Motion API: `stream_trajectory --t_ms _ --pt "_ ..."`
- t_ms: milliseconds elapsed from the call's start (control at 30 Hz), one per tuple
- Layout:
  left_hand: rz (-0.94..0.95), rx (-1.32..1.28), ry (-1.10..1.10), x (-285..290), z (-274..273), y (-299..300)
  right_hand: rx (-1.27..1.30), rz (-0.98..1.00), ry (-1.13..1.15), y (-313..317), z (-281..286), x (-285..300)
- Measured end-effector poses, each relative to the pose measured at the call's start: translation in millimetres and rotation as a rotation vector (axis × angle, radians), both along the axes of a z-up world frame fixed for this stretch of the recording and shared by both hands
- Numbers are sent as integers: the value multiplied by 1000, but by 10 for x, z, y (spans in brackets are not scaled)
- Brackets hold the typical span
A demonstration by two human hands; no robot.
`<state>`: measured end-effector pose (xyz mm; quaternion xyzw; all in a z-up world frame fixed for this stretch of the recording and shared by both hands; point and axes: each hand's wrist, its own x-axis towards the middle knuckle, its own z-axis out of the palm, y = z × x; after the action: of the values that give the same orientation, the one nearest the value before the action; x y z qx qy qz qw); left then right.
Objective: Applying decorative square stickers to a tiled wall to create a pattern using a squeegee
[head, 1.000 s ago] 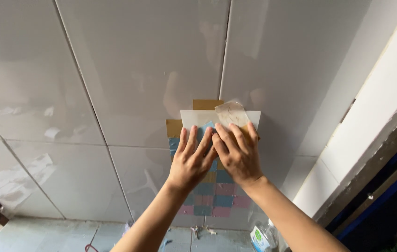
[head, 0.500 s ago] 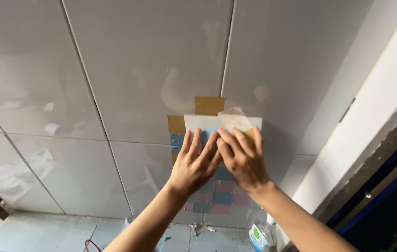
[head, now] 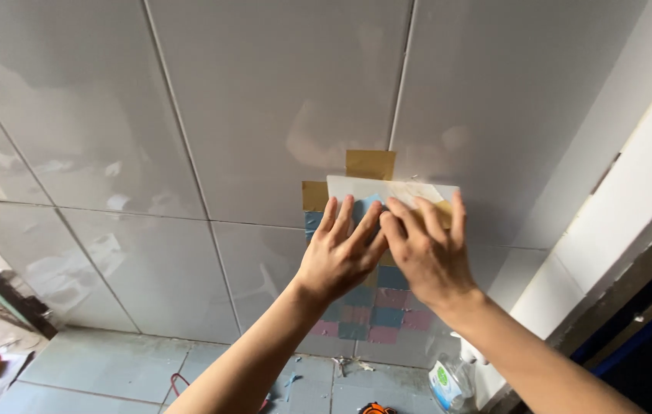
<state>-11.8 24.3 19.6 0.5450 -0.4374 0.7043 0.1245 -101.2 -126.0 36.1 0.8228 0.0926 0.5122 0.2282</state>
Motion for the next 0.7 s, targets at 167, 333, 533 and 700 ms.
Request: stream_trajectory --t_ms 167,333,533,700 --pt "-53 -9 -6 -336 292 378 5 -29 -29 323 369 -557" --pt "-110 149 118 -666 353 707 73 112 231 350 631 -1035" --pt "-138 221 132 -893 392 972 36 337 287 213 794 -1268" --pt "-223 294 90 -1030 327 1065 310 376 595 -121 789 -1177"
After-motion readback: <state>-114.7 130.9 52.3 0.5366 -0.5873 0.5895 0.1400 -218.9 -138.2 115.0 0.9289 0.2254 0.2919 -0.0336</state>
